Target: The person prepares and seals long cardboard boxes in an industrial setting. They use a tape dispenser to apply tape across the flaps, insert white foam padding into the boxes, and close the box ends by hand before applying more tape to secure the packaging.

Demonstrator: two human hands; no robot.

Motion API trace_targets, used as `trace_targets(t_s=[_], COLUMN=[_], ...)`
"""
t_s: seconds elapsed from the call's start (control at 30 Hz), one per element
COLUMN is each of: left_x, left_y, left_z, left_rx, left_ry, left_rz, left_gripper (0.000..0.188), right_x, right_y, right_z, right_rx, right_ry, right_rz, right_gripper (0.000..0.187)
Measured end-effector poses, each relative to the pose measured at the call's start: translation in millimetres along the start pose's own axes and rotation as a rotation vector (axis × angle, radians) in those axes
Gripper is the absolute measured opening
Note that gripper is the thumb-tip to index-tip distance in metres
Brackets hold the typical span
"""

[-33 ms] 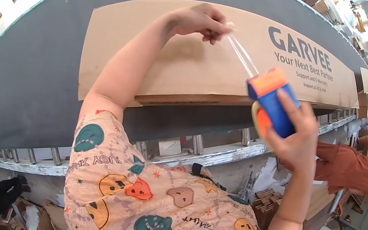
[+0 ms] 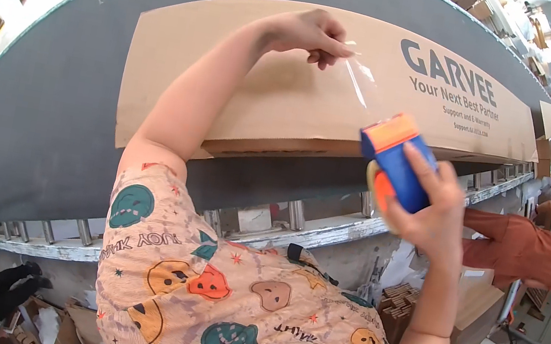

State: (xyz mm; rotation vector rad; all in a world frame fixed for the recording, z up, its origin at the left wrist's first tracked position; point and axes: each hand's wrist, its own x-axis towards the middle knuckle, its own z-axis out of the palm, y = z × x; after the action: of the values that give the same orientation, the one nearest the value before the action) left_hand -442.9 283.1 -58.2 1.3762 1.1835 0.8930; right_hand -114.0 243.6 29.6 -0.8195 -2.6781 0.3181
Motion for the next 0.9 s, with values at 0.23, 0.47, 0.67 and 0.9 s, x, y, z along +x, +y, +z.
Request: trace_targets(t_s=[0.23, 0.47, 0.67, 0.9], left_x=[18.7, 12.0, -1.2, -3.5], left_y=[-1.9, -14.6, -16.1, -63.2], left_z=[-10.7, -4.7, -4.4, -7.6], left_rx=[0.273, 0.409, 0.667, 1.053], left_ry=[-0.031, 0.096, 0.303, 0.524], left_rz=[-0.217, -0.162, -0.103, 0.589], left_gripper=[0.030, 0.032, 0.041, 0.031], right_x=[-27.4, -9.8, -8.4, 3.5], right_y=[-44.8, -56.3, -70.8, -88.4], right_z=[68.8, 83.3, 78.9, 84.1], right_rx=[0.111, 0.028, 0.021, -0.015], right_ry=[0.168, 0.091, 0.059, -0.021], right_rz=[0.271, 0.337, 0.402, 0.426], right_gripper=[0.067, 0.066, 0.065, 0.061])
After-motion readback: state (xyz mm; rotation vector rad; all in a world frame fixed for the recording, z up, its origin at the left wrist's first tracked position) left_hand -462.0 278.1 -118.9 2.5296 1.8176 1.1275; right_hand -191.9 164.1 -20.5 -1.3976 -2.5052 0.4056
